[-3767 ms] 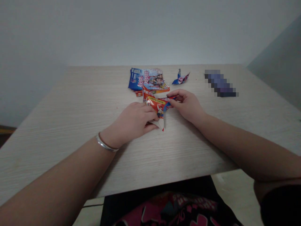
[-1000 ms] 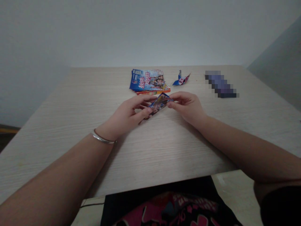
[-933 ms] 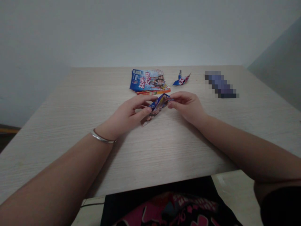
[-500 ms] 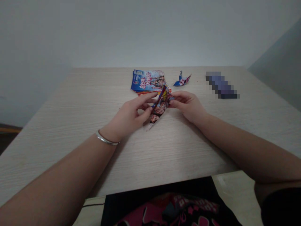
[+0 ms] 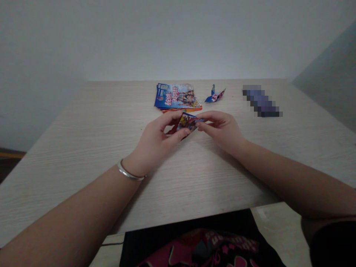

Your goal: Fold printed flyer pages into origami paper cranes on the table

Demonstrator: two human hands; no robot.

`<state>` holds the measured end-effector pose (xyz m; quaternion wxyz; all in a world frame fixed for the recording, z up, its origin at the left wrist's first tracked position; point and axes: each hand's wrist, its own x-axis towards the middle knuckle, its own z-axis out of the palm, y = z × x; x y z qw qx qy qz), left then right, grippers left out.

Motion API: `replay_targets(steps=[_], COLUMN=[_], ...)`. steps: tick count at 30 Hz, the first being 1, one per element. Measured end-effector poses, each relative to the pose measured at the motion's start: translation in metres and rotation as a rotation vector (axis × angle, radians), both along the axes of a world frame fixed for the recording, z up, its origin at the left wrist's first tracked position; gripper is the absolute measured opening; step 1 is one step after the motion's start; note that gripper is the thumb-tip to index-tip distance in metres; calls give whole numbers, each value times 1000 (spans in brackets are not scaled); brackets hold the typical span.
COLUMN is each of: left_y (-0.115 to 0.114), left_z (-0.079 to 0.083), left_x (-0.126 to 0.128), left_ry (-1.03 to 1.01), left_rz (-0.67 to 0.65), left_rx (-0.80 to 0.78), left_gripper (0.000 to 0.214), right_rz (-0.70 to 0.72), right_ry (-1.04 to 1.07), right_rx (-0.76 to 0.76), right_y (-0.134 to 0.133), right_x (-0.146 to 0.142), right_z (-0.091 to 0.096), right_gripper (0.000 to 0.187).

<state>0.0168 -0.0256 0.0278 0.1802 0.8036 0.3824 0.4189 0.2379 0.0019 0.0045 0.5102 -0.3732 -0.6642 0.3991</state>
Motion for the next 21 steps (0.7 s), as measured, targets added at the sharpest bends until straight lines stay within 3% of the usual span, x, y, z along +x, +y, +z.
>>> replay_targets(steps=[5, 13, 21], left_y=[4, 5, 6], left_z=[-2, -5, -7], left_x=[0, -2, -5], left_ry=[15, -64, -47], left_rz=[80, 26, 94], left_rx=[198, 305, 383], left_gripper=[7, 24, 4], right_rz=[-48, -146, -130], right_ry=[-80, -252, -295], right_rx=[181, 389, 558], right_y=[-8, -9, -9], right_x=[-1, 4, 4], right_z=[8, 8, 9], right_gripper=[17, 10, 8])
